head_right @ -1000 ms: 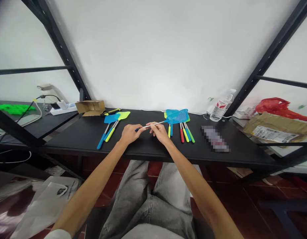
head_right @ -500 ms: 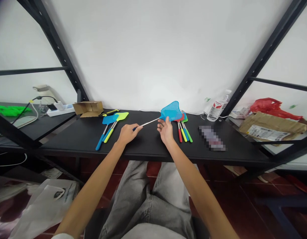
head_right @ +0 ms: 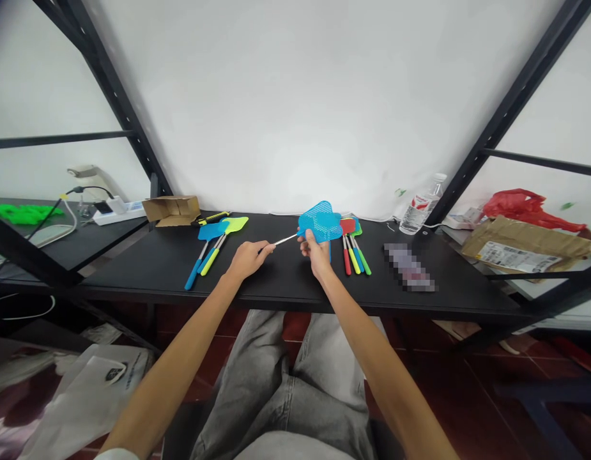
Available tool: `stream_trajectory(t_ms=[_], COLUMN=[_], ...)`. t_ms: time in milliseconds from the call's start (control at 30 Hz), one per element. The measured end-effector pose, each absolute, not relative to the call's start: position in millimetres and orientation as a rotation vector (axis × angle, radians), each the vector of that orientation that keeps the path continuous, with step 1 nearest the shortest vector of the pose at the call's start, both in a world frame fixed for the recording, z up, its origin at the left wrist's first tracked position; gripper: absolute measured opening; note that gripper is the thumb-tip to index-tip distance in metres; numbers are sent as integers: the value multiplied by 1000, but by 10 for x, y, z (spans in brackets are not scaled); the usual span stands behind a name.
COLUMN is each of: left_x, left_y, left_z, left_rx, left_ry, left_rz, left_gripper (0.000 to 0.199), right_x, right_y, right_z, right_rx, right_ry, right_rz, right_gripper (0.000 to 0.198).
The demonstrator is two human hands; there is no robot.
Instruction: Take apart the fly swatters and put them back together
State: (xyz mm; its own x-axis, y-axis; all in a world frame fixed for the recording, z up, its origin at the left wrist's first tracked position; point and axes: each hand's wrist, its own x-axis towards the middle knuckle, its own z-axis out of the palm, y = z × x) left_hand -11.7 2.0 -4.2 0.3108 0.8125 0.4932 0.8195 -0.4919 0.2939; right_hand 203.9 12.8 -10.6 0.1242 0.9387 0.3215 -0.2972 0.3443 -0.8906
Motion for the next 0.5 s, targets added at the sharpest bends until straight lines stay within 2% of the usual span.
stream_trajectory(t_ms=[500], left_x=[-129], left_y=[-2], left_z=[-31], left_rx=[-2546], left_ry=[-1576], left_rz=[-1008], left_gripper=[51], right_x=[2026], right_y=[112], right_z=[-180], right_rx=[-726], right_ry=[-1326], right_rz=[1121], right_gripper=[52])
